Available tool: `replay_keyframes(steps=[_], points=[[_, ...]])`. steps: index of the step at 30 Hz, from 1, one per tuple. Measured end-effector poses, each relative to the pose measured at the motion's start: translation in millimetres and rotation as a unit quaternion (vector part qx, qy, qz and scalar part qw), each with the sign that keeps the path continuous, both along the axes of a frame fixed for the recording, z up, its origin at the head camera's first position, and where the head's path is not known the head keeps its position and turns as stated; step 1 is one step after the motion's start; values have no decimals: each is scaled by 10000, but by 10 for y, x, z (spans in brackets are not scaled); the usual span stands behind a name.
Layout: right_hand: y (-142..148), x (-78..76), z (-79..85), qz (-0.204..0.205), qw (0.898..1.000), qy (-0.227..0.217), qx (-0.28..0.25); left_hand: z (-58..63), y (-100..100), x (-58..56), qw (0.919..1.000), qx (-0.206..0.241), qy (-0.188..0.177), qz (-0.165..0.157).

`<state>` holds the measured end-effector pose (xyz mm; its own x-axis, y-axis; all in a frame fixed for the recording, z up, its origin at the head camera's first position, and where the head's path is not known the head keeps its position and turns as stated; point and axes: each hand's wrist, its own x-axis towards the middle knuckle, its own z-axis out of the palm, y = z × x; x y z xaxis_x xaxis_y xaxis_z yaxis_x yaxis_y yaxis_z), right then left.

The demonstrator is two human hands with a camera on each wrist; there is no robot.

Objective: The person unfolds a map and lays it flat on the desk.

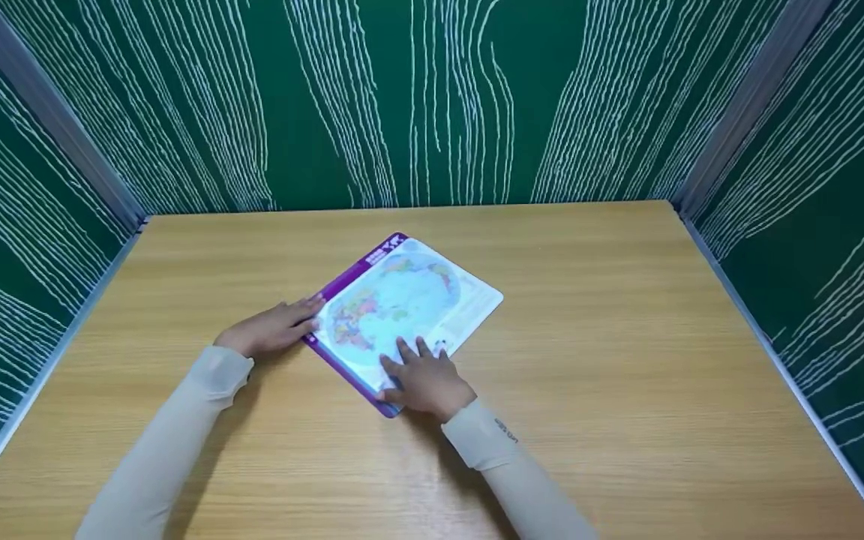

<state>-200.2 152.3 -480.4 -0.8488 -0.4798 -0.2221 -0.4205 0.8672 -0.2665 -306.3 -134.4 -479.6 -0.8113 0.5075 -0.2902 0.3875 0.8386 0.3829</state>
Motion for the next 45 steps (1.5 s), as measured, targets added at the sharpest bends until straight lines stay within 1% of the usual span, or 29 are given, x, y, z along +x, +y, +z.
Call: replay_keyframes(steps=[4, 8, 12, 15, 19, 25, 29, 32, 38, 41, 45], points=[[22, -21, 8, -82, 9999, 6, 71, -3, -18, 38, 10000, -45, -3, 43], [68, -43, 18, -10, 10000, 29, 10, -8, -30, 71, 9999, -51, 90, 16], [119, -60, 14, 139, 9997, 178, -115, -11, -38, 104, 9999, -2, 140, -51], [151, -71, 11, 201, 9991, 279, -250, -8, -43, 133, 9999, 30, 105, -63], [201, -100, 6, 231, 9985, 295, -411, -10, -46, 177, 9999, 87, 118, -45], [318, -201, 2, 212, 9981, -53, -584, -9, -44, 239, 9999, 35, 127, -2], [419, -282, -7, 349, 9973, -252, -598, -19, -47, 279, 9999, -29, 154, -17], [487, -347, -11, 454, 9968, -361, -556, -29, -50, 311, 9998, -54, 193, -70], [594, -448, -10, 380, 9956, -640, -574, -37, -52, 369, 9995, -90, 190, -223], [649, -500, -13, 400, 9951, -656, -616, -28, -41, 401, 9993, -111, 194, -298], [713, -578, -10, 589, 9925, -724, -790, -31, -26, 445, 9988, -112, 222, -420]])
